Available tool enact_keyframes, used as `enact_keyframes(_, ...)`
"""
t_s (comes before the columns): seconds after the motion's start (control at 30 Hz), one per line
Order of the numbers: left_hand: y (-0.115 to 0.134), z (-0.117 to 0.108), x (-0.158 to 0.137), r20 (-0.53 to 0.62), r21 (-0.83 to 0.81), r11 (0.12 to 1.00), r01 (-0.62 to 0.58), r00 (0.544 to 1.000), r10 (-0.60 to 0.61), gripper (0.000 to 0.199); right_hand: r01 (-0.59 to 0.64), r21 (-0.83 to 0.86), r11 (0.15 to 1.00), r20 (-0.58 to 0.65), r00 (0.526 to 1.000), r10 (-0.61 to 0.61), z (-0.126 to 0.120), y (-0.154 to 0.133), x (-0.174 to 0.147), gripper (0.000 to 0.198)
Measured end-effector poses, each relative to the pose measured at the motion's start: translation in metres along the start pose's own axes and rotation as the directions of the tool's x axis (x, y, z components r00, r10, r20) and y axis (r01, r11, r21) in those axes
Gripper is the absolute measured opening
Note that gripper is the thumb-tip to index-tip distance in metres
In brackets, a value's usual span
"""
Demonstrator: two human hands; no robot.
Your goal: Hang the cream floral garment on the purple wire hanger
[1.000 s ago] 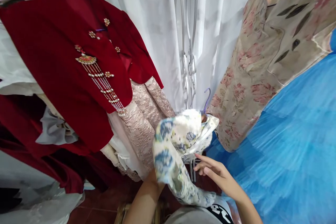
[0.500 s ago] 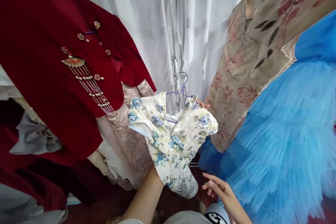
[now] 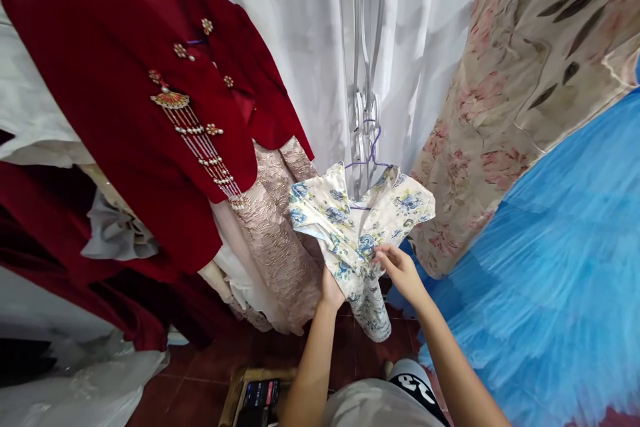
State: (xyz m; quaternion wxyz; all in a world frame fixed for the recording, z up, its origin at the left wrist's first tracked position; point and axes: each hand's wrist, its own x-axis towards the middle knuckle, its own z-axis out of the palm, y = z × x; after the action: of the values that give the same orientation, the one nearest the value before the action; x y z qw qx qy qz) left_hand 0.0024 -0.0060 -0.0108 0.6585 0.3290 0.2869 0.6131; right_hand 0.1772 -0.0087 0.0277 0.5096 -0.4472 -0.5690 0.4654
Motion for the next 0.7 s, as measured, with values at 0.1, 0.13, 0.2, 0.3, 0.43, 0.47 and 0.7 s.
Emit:
enact_keyframes(0.1, -0.011, -0.005, -0.016, -0.061, -0.122, 0.991, 0.055, 0.996, -0.063, 0.088, 0.023, -0.209, 0.978, -0.077, 0.996, -0.04, 0.016, -0.01, 0.021, 0.039)
enact_keyframes(0.13, -0.015, -0.005, -0.02, -0.075, -0.125, 0.99, 0.065, 0.994, -0.075, 0.09, 0.016, -0.282, 0.959, -0.097, 0.994, -0.045, 0.02, -0.012, 0.025, 0.037)
enact_keyframes(0.2, -0.023, -0.004, -0.024, -0.077, -0.056, 0.996, 0.071, 0.994, -0.075, 0.091, 0.001, -0.376, 0.927, -0.107, 0.993, -0.045, 0.022, -0.015, 0.031, 0.034)
enact_keyframes(0.3, -0.03, 0.001, -0.025, -0.113, 0.115, 0.993, -0.018, 0.993, 0.031, 0.082, 0.005, -0.339, 0.941, -0.034, 0.999, -0.018, 0.013, -0.017, 0.034, 0.033)
enact_keyframes(0.43, -0.019, 0.012, -0.029, -0.321, 0.575, 0.732, -0.366, 0.722, 0.613, 0.064, -0.011, -0.161, 0.987, 0.097, 0.995, 0.027, -0.005, -0.018, 0.027, 0.035)
enact_keyframes(0.47, -0.014, 0.016, -0.03, -0.286, 0.685, 0.615, -0.391, 0.633, 0.72, 0.056, -0.024, -0.122, 0.992, 0.129, 0.991, 0.04, -0.007, -0.019, 0.023, 0.037)
enact_keyframes(0.7, 0.003, 0.058, -0.014, 0.165, 0.833, 0.356, -0.423, 0.805, 0.57, 0.018, -0.095, 0.054, 0.994, 0.193, 0.978, 0.083, -0.01, -0.029, 0.001, 0.04)
